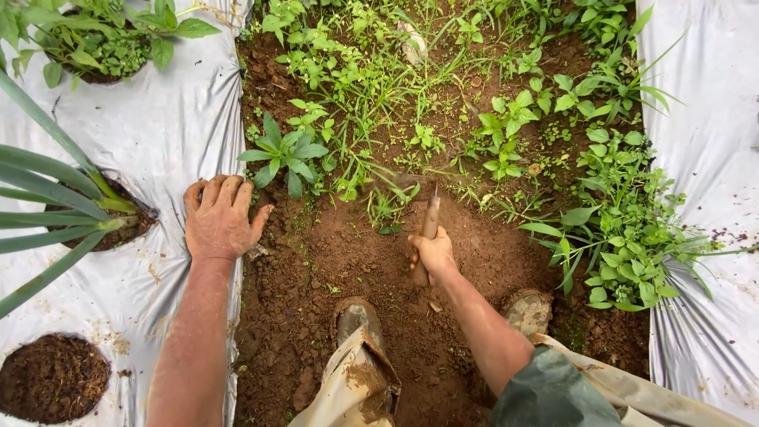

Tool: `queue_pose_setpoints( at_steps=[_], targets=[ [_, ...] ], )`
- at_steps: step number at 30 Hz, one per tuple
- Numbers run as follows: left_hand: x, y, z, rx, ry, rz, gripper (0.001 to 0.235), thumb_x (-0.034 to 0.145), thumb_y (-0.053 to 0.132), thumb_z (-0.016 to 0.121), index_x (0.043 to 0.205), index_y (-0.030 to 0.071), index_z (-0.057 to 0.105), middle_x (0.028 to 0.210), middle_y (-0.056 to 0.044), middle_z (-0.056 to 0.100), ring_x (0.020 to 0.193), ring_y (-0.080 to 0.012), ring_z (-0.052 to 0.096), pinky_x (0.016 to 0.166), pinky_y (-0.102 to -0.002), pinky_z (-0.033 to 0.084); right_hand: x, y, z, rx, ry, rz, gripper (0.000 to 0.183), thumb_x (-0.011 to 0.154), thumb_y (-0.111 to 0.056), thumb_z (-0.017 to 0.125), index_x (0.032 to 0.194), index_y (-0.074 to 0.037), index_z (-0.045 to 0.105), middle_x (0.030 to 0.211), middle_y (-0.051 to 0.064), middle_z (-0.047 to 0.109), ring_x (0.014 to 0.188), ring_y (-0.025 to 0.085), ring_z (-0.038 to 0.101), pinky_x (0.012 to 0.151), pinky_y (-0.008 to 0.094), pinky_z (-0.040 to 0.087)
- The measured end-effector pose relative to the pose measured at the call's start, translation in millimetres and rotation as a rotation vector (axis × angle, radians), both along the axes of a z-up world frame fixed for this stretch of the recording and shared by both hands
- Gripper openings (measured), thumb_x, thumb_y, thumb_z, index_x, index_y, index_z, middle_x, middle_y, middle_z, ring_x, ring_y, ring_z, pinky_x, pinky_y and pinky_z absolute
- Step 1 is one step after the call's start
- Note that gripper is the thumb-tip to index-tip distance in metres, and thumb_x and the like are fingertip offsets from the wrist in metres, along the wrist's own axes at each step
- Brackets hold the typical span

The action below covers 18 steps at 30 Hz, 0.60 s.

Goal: Using a hand hoe and hands to remove weeds from a vegetable garden bed.

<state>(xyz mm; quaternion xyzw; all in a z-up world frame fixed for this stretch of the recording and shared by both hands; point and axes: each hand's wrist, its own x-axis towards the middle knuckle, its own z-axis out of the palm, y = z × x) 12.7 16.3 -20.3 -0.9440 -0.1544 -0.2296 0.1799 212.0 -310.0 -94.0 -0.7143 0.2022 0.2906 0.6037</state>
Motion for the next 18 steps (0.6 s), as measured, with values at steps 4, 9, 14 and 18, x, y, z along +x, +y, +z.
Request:
queue_pose_setpoints(
  at_steps=[4, 9, 14, 18],
  targets=[
    [-1, 2, -2, 0.012, 0.001, 0.009, 0.045, 0.083, 0.055, 0.073, 0.112, 0.021, 0.071, 0.115, 0.000, 0.068, 0.116, -0.0189, 0.064, 0.105, -0.041, 0.044, -4, 6, 6, 0.064, 0.004, -0.219, 0.026, 0.085, -0.002, 0.066, 0.102, -0.008, 0.048, 0.059, 0.006, 0.049, 0.041, 0.015, 0.052, 0.035, 0.033, 0.053],
    [0, 3, -4, 0.020, 0.001, 0.015, 0.045, 0.083, 0.055, 0.073, 0.114, 0.022, 0.071, 0.116, 0.001, 0.068, 0.117, -0.0186, 0.064, 0.106, -0.041, 0.044, -30, -23, 25, -0.021, 0.104, 0.176, 0.033, 0.083, 0.000, 0.071, 0.108, -0.004, 0.050, 0.053, 0.007, 0.053, 0.036, 0.019, 0.054, 0.033, 0.036, 0.051],
    [-2, 2, -3, 0.014, -0.016, 0.007, 0.044, 0.082, 0.052, 0.075, 0.112, 0.021, 0.071, 0.114, 0.000, 0.068, 0.116, -0.0187, 0.065, 0.106, -0.041, 0.045, -49, -23, 37, -0.060, 0.146, 0.287, 0.030, 0.085, 0.003, 0.069, 0.110, 0.001, 0.052, 0.056, 0.007, 0.053, 0.038, 0.018, 0.055, 0.036, 0.034, 0.050],
    [-2, 2, -3, 0.019, -0.013, 0.005, 0.044, 0.081, 0.053, 0.076, 0.111, 0.021, 0.072, 0.114, 0.001, 0.069, 0.116, -0.0185, 0.065, 0.106, -0.040, 0.046, -27, -18, 0, 0.078, 0.092, -0.215, 0.030, 0.087, -0.003, 0.064, 0.107, -0.008, 0.042, 0.056, 0.004, 0.046, 0.039, 0.015, 0.050, 0.039, 0.032, 0.051]
  ],
)
